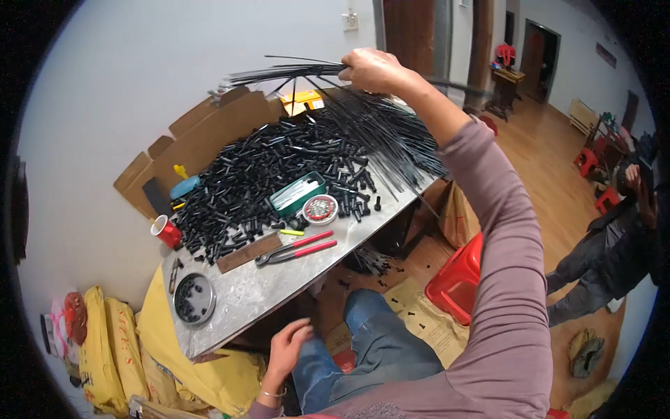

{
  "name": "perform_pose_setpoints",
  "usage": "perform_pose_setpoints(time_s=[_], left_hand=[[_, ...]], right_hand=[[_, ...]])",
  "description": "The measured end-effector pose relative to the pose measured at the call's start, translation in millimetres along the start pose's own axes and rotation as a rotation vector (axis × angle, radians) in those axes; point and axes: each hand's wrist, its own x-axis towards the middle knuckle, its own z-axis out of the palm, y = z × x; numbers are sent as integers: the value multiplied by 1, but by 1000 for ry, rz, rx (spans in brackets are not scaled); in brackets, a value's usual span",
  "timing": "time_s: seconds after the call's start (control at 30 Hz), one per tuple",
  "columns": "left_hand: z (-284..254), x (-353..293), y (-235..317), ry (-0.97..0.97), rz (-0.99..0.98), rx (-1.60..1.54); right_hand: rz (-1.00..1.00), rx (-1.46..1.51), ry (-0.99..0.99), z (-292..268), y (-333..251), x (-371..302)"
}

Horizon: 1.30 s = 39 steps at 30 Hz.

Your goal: The recorder is assembling bundles of plastic strips, securing them with cable ties using a tensioning and cutting tool at a workstation.

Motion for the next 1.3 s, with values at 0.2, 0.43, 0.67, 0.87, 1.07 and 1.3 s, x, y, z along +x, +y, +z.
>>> perform_pose_setpoints(time_s=[0.2,0.43,0.67,0.87,1.07,1.3], left_hand=[[29,49,168,-171,291,-568],[18,89,215,200,374,-794],[-41,82,275,221,514,-541],[-72,74,336,195,788,-344],[-87,92,267,306,553,-209],[-97,109,213,321,437,-437]], right_hand=[[-261,571,-84,24,-58,-95],[-106,1245,-415,80,-131,-205],[-354,1590,-359,98,-186,-187],[-478,1770,-99,62,-229,-144],[-375,1519,32,149,-244,-147],[-274,1434,73,187,-254,-169]])
